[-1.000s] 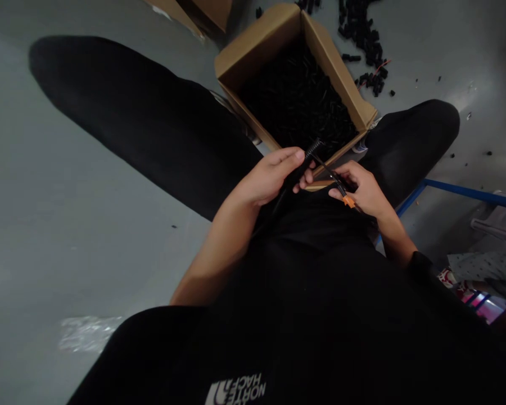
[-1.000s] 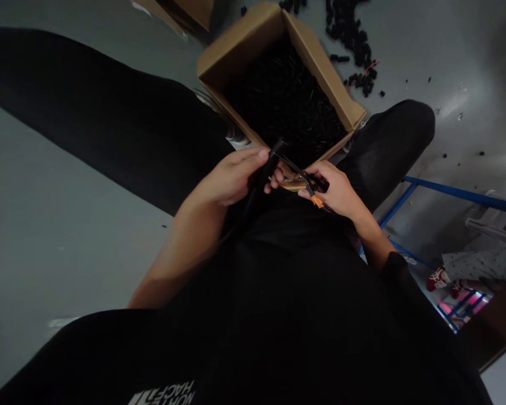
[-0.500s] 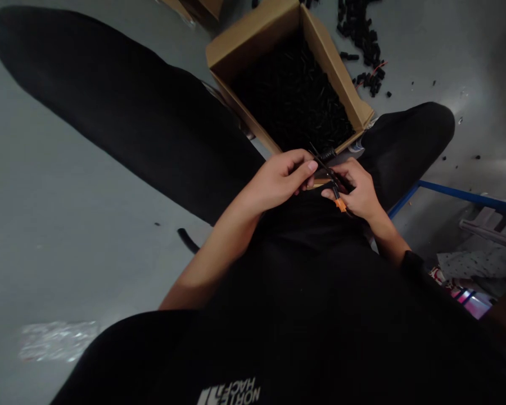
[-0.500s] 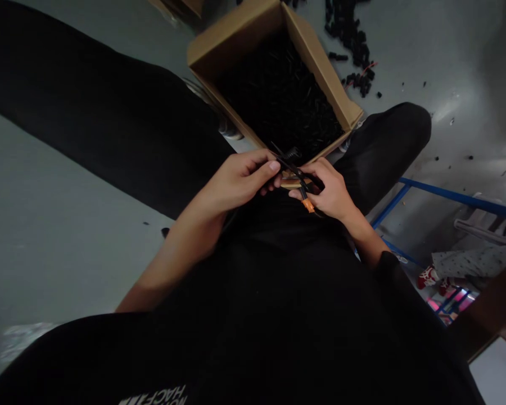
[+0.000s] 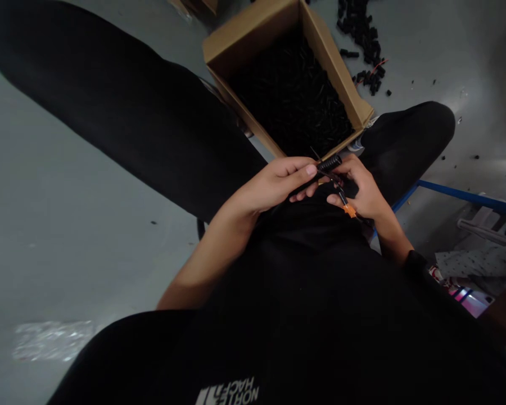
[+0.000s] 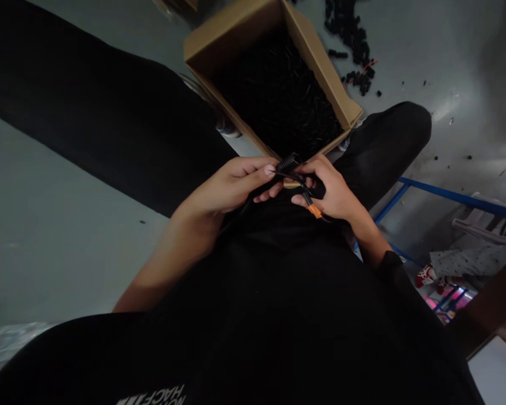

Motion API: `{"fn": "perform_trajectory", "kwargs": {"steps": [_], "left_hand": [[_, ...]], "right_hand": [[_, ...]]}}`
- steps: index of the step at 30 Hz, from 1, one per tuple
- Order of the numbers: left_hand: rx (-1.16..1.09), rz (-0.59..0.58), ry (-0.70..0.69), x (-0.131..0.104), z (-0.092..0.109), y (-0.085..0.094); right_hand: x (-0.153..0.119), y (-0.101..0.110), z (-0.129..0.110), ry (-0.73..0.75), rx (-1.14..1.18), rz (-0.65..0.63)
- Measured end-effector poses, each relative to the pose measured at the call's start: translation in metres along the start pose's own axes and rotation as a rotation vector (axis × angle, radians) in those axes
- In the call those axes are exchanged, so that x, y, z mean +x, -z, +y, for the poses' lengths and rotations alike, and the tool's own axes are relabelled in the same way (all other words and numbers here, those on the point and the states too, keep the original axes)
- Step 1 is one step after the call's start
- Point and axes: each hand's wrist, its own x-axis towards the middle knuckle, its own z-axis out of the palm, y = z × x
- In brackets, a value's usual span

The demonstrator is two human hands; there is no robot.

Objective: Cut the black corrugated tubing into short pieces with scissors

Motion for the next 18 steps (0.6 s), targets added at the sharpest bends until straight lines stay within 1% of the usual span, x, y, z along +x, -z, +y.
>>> {"fn": "perform_trajectory", "kwargs": {"steps": [3, 8, 13, 15, 18], "left_hand": [[-0.036, 0.001, 0.001, -0.002, 0.003, 0.001], [-0.129, -0.058, 0.062, -0.001, 0.003, 0.003], [-0.256, -0.161, 0.174, 0.002, -0.003, 0.003], [-0.319, -0.185, 0.210, 0.001, -0.004, 0.007], [-0.381, -0.200, 0.248, 0.000, -0.004, 0.014]], "right_hand": [[-0.004, 0.001, 0.001, 0.033, -0.013, 0.027], [-0.009, 0.002, 0.006, 0.098, -0.019, 0.047], [-0.004, 0.001, 0.003, 0.095, -0.045, 0.018], [-0.003, 0.003, 0.001, 0.105, -0.048, 0.018], [-0.006, 0.008, 0.002, 0.083, -0.039, 0.009]]}}
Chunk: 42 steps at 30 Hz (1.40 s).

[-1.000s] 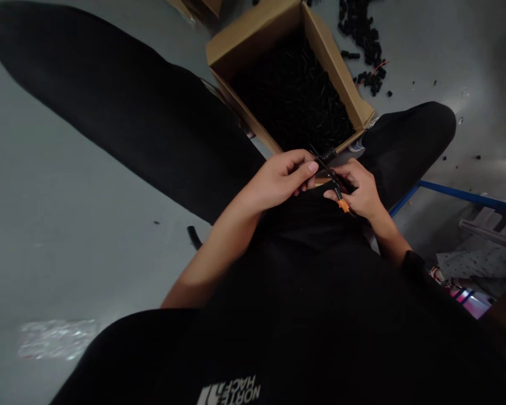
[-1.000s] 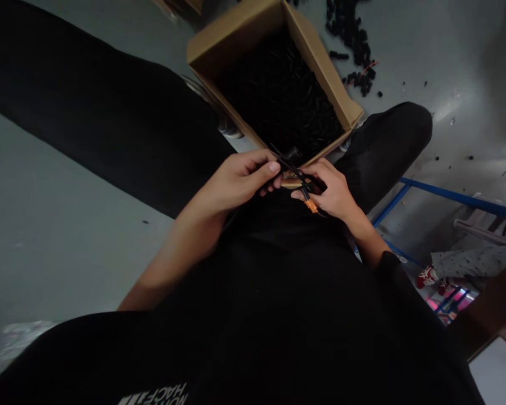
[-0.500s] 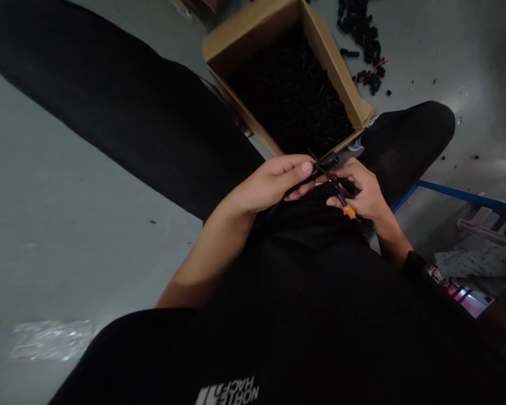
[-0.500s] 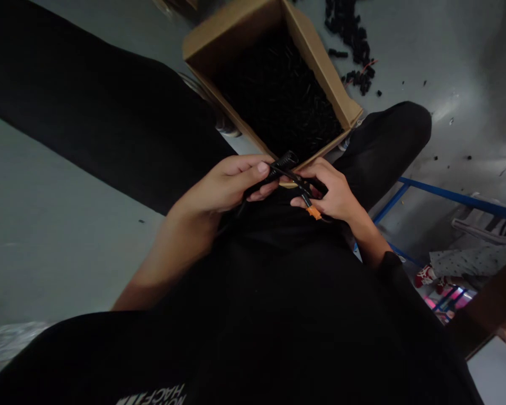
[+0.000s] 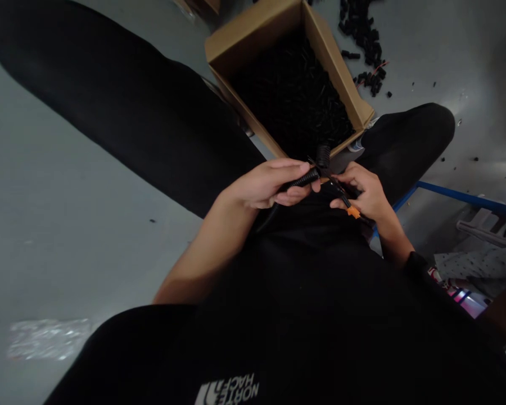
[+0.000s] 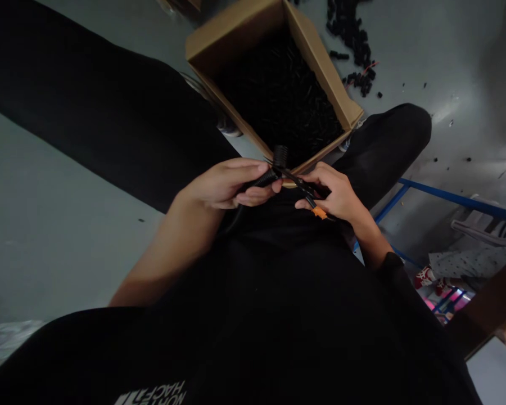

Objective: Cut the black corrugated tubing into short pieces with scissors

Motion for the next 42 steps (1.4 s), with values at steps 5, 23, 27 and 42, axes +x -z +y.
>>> {"fn": "perform_trajectory", "kwargs": {"steps": [5, 23, 27, 42], "left_hand": [[0.097, 0.054, 0.021, 0.001, 0.001, 0.000], [0.309, 0.632, -0.228, -0.010, 0.026, 0.037], [0.367, 0.714, -0.321, -0.009, 0.062, 0.053], [0.789, 0.561, 0.226, 0.111, 0.158, 0.173]], "right_hand": [[-0.002, 0.008, -0.001, -0.057, 0.021, -0.057], [0.022, 0.007, 0.030, -0.354, 0.094, 0.002], [0.038, 0.035, 0.039, -0.318, 0.002, 0.048], [0.232, 0.108, 0.078, -0.034, -0.541, -0.392]]}}
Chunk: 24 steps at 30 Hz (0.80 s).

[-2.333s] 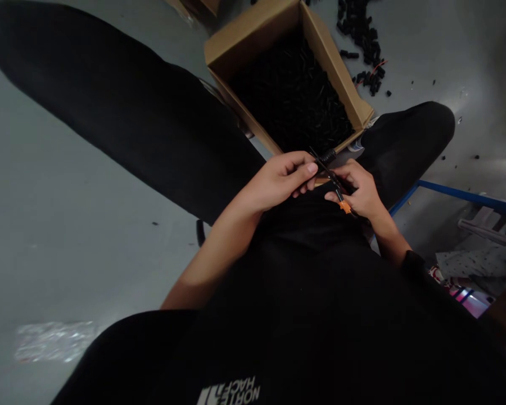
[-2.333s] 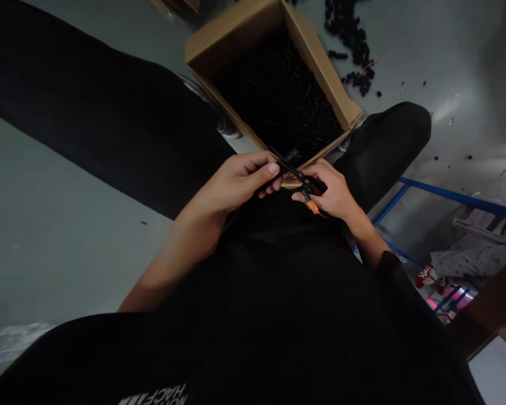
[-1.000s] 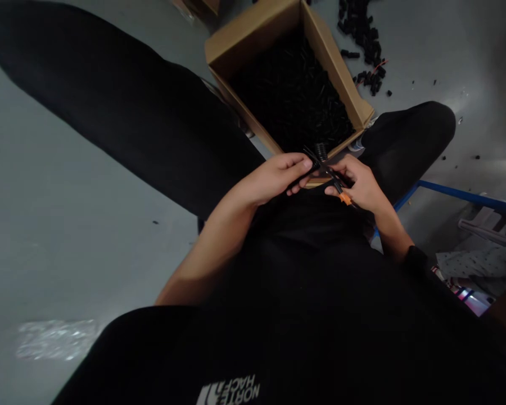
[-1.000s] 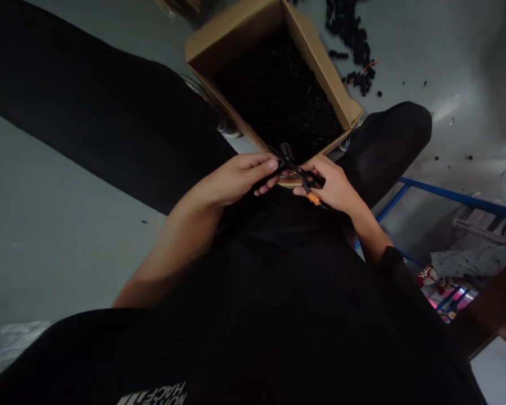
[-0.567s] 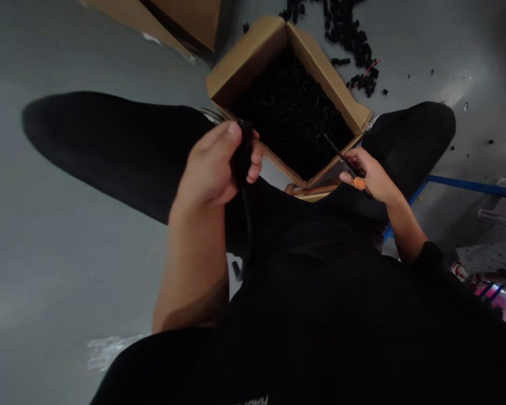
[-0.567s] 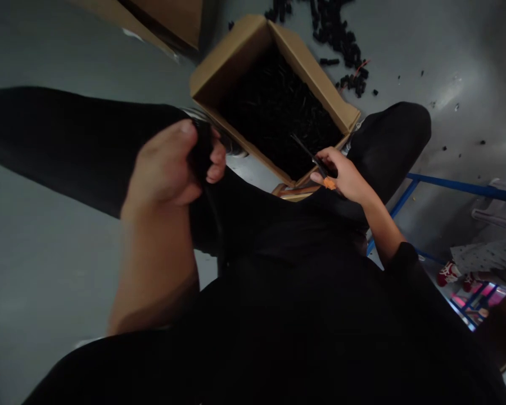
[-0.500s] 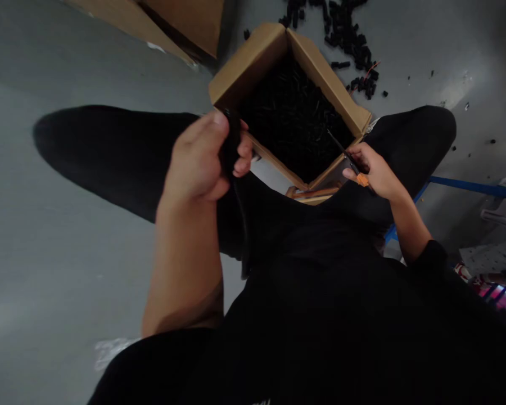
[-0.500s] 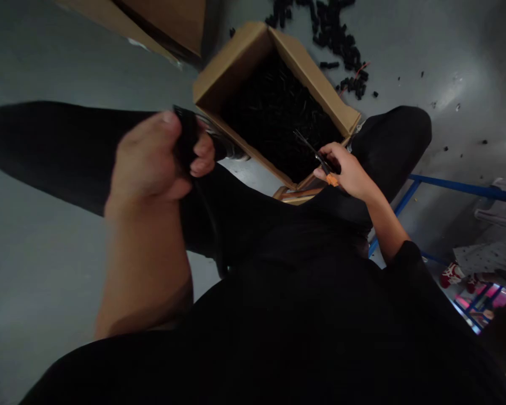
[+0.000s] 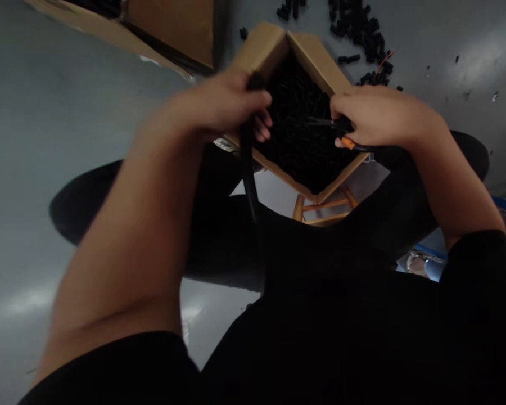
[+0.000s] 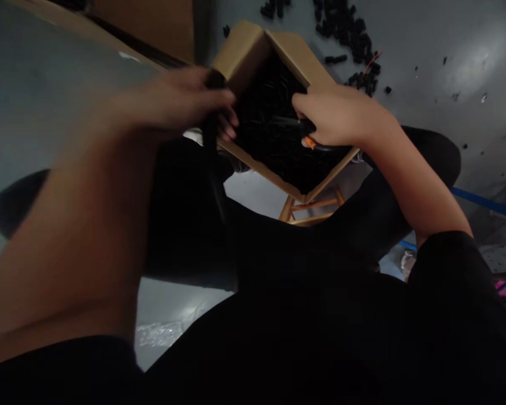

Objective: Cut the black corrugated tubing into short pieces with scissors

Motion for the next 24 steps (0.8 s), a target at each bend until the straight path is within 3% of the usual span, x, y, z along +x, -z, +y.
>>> {"fn": "perform_trajectory", "kwargs": {"steps": [1, 3, 5, 6, 11, 15, 19, 24], "left_hand": [[0.143, -0.028, 0.058, 0.015, -0.012, 0.001], [0.440, 0.040, 0.094, 0.037, -0.035, 0.000], [0.638, 0.169, 0.084, 0.046, -0.050, -0.005], [0.716, 0.176, 0.097, 0.046, -0.053, -0.009], [0.946, -0.179, 0.316, 0.044, -0.030, -0.023], [0.893, -0.437, 0.411, 0.048, -0.017, -0.023], [0.843, -0.534, 0.448, 0.043, -0.023, -0.028], [0.887, -0.500, 0.362, 0.030, -0.023, -0.041]], "right_hand": [[0.005, -0.002, 0.007, 0.016, -0.043, -0.033], [0.006, -0.007, 0.016, -0.022, -0.108, -0.058], [0.002, -0.010, 0.017, -0.148, -0.194, -0.119], [0.000, -0.010, 0.015, -0.210, -0.233, -0.185], [0.017, -0.005, -0.006, -0.378, -0.285, -0.675], [0.037, -0.011, -0.011, -0.382, -0.129, -0.873], [0.029, -0.022, -0.011, -0.439, -0.129, -0.872], [0.005, -0.034, -0.009, -0.429, -0.239, -0.724]]}}
